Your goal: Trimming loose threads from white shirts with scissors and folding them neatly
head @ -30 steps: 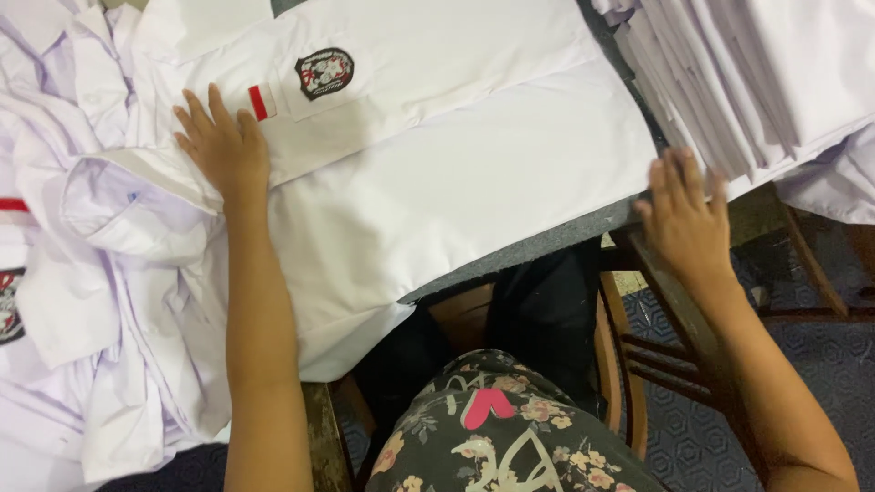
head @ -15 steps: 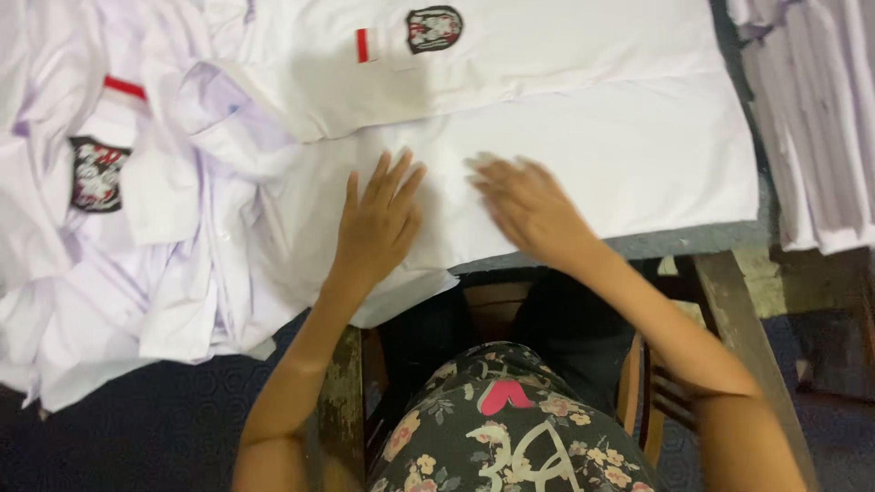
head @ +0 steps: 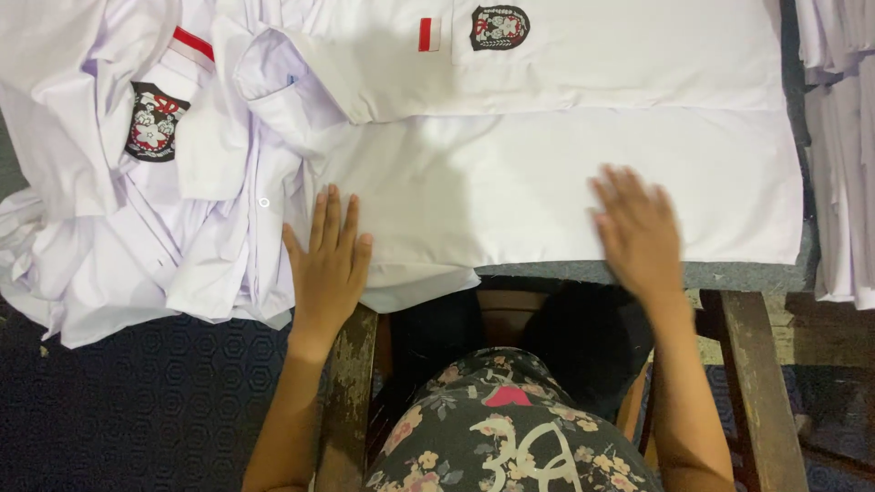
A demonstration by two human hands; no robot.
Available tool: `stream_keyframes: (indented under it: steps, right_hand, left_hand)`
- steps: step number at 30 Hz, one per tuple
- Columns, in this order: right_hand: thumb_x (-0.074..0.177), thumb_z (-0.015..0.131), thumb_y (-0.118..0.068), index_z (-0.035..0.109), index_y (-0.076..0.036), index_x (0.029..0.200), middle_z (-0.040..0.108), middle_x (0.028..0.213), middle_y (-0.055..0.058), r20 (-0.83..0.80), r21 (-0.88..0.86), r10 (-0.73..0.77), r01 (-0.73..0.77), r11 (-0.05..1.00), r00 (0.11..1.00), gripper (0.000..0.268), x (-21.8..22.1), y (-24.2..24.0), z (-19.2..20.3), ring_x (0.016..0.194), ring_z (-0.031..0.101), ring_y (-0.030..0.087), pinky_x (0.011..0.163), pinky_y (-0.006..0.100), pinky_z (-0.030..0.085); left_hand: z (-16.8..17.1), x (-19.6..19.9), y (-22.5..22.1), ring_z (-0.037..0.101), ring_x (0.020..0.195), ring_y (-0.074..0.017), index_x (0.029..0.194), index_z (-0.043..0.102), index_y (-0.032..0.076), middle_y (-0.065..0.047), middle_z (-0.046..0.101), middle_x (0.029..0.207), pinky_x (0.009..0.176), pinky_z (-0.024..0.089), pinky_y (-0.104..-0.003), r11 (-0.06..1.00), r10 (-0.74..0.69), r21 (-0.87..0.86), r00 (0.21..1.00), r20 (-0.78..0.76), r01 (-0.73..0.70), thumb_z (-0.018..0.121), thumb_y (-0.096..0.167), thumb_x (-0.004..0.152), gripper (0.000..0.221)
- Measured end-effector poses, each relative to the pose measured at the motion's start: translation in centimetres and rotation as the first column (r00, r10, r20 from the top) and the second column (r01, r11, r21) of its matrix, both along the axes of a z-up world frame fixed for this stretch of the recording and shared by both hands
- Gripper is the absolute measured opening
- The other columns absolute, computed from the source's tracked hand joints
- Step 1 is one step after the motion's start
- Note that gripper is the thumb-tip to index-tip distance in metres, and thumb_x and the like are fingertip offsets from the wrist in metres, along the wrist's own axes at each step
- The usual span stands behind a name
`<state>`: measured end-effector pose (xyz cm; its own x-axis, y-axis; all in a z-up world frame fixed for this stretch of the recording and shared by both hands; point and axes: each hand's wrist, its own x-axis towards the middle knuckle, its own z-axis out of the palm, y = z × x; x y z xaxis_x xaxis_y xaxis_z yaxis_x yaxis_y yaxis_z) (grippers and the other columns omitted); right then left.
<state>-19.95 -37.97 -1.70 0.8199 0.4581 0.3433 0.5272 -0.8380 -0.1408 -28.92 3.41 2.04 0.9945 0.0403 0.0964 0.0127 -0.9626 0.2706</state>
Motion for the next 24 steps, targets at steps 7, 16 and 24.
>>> stream_keyframes:
  steps: [7, 16, 24]
  right_hand:
    - [0.116, 0.036, -0.032, 0.051, -0.006, 0.153, 0.048, 0.159, 0.015, -0.042, -0.012, -0.403, 0.403, 0.915, 0.914, 0.048, 0.3, -8.0, 0.6, 0.146, 0.038, 0.035, 0.113, 0.057, 0.022]
    - [0.096, 0.075, -0.019, 0.075, -0.011, 0.109, 0.074, 0.110, 0.012, 0.173, 0.180, 0.268, -0.298, 0.937, 0.948, 0.015, 9.1, 13.7, 2.9, 0.103, 0.070, 0.034, 0.084, 0.044, 0.054]
    - [0.084, 0.081, -0.052, 0.065, -0.014, 0.110, 0.056, 0.100, 0.000, -0.008, 0.226, 0.303, -0.293, 0.929, 0.953, 0.048, 17.8, 30.5, -3.3, 0.094, 0.061, 0.024, 0.071, 0.039, 0.056]
  left_hand:
    - [2.2, 1.6, 2.2, 0.018, 0.157, -0.0301, 0.156, 0.038, 0.003, -0.014, 0.031, 0.166, 0.119, 0.007, -0.069, 0.988, -0.137, -0.076, 0.991, -0.015, 0.135, 0.033, 0.035, 0.109, 0.057]
    - [-2.2, 14.7, 6.0, 0.037, 0.147, -0.0356, 0.130, 0.067, 0.004, -0.013, 0.063, 0.133, 0.118, 0.018, -0.061, 0.911, -0.256, 0.384, 0.933, 0.252, 0.147, 0.061, 0.004, 0.089, 0.042]
    - [-3.5, 22.0, 7.1, 0.046, 0.138, -0.0314, 0.122, 0.074, 0.018, -0.006, 0.066, 0.135, 0.116, 0.014, -0.065, 0.904, -0.124, 0.415, 0.992, 0.022, 0.104, 0.077, 0.045, 0.085, 0.047]
